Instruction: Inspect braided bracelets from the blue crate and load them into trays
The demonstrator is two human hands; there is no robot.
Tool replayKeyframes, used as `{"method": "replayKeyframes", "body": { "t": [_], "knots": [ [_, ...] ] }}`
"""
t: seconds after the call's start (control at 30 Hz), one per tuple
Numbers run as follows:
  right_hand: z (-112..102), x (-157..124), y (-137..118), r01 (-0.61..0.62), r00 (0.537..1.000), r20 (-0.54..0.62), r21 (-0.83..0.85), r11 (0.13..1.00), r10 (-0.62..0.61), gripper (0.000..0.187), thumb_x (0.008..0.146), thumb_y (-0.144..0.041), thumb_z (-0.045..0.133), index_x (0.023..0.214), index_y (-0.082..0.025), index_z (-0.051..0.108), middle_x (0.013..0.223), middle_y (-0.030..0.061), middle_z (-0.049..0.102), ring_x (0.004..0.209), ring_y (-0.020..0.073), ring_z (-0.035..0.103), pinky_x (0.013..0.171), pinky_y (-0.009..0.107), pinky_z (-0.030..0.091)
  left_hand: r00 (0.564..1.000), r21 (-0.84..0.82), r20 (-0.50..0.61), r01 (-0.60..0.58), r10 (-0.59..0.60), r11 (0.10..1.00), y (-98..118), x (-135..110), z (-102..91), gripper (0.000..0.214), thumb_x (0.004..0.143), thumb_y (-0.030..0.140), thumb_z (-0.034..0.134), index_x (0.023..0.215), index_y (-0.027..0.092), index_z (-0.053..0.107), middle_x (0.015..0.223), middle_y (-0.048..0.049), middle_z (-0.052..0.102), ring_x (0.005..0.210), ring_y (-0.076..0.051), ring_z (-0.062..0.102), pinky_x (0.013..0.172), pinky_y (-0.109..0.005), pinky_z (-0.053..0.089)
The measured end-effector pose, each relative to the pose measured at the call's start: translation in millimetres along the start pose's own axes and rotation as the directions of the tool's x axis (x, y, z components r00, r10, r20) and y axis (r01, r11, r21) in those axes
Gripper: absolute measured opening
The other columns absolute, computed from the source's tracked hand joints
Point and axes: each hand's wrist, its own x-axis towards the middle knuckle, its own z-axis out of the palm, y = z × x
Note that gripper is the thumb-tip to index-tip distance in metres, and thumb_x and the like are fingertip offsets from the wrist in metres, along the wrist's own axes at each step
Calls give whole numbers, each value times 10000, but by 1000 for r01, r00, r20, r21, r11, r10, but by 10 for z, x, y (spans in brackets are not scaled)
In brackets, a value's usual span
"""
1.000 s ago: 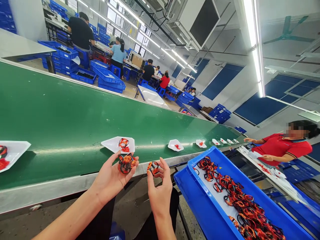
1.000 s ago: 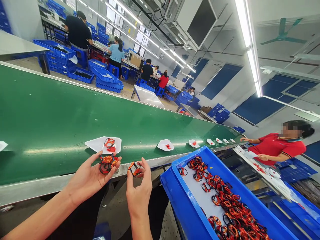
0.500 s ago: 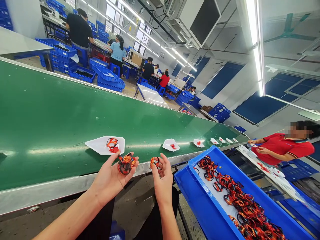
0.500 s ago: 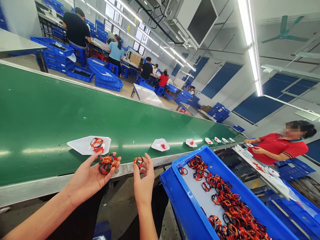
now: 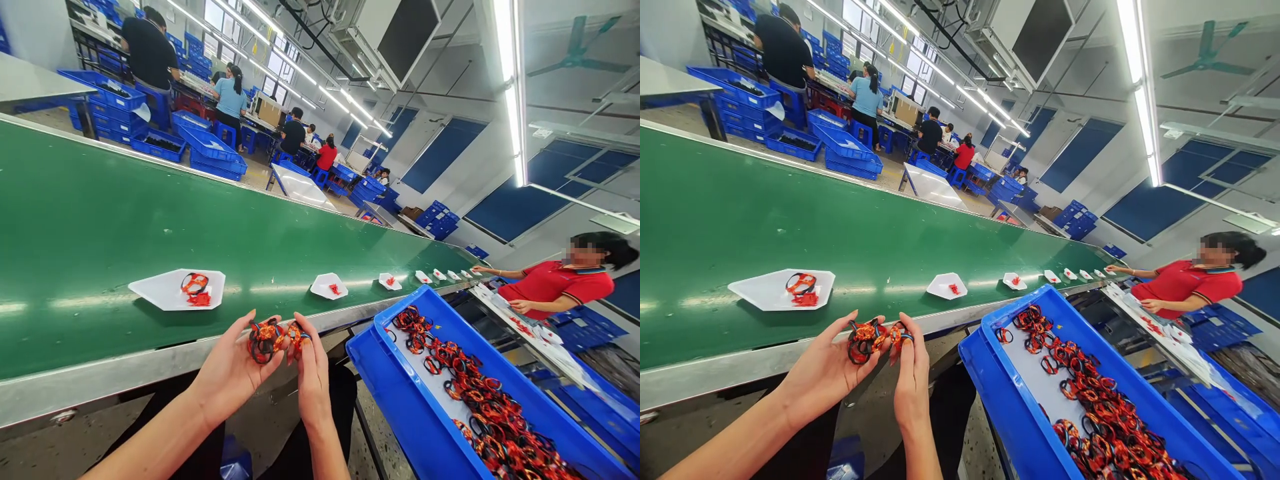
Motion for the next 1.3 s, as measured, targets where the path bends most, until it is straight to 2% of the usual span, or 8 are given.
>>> {"method": "replayKeyframes", "body": {
  "t": [0.33, 0.47, 0.6, 0.73, 0.9, 1.07, 1.2, 1.3],
  "knots": [
    [34, 42, 94, -72, 997, 33, 176, 982, 67, 416, 936, -410, 341, 1256, -195, 496, 983, 66, 604, 756, 140, 526, 684, 280, 428, 999, 16, -28, -28, 28, 999, 16, 9, 10, 412, 846, 285, 545, 1174, 36, 553, 950, -172, 653, 801, -235, 664, 673, -312, 582],
    [-67, 364, 85, 15, 994, -107, -136, 991, -29, 410, 931, -392, 335, 1254, -193, 493, 992, 72, 601, 728, 143, 531, 695, 297, 437, 998, 27, -20, -58, 58, 998, 55, 0, 34, 393, 851, 291, 530, 1156, 44, 559, 1049, -195, 632, 839, -240, 661, 676, -301, 581],
    [-180, 794, 64, 161, 951, -153, -499, 852, -269, 423, 884, -361, 412, 1249, -162, 492, 1223, 138, 512, 922, 193, 547, 804, 343, 433, 997, 21, -29, -73, 73, 997, 97, -17, 28, 366, 855, 297, 517, 1131, 61, 569, 1097, -204, 615, 869, -244, 655, 681, -305, 579],
    [-140, 776, -91, 119, 955, -143, -617, 778, -259, 481, 828, -328, 529, 1279, -183, 452, 1256, 133, 480, 680, 130, 539, 714, 313, 455, 994, 50, -42, -102, 104, 994, 96, -21, 16, 359, 854, 304, 523, 1106, 55, 581, 1089, -215, 617, 871, -242, 653, 700, -321, 574],
    [114, 289, -393, 209, 978, 89, -515, 831, -191, 234, 868, -277, 495, 1077, -234, 589, 825, 1, 570, 582, 100, 472, 549, 225, 398, 983, 88, -36, -178, 182, 980, 6, 6, 44, 271, 855, 285, 538, 1022, 88, 620, 1012, -156, 646, 848, -210, 642, 744, -345, 564],
    [290, 113, -468, 248, 967, 179, -508, 825, -181, 147, 831, -254, 563, 922, -229, 675, 733, -4, 548, 652, 115, 482, 613, 238, 379, 973, 167, -36, -219, 228, 961, -63, -14, 43, 206, 856, 268, 551, 973, 135, 655, 829, -60, 646, 698, -145, 614, 612, -272, 564],
    [287, 128, -415, -79, 993, 77, -78, 994, 85, 179, 819, -332, 590, 809, -169, 664, 641, -18, 497, 543, 73, 400, 506, 194, 338, 969, 188, -58, -225, 240, 956, -49, -46, 35, 209, 843, 295, 576, 952, 142, 669, 821, -51, 655, 687, -132, 613, 643, -292, 576],
    [241, 124, -394, -348, 937, 148, 322, 881, 316, 253, 795, -399, 622, 789, -146, 619, 552, -73, 347, 433, 26, 174, 381, 150, 158, 971, 216, -96, -193, 217, 957, -39, -48, 35, 179, 818, 278, 613, 918, 147, 682, 816, -55, 671, 630, -120, 612, 563, -256, 572]
  ]
}}
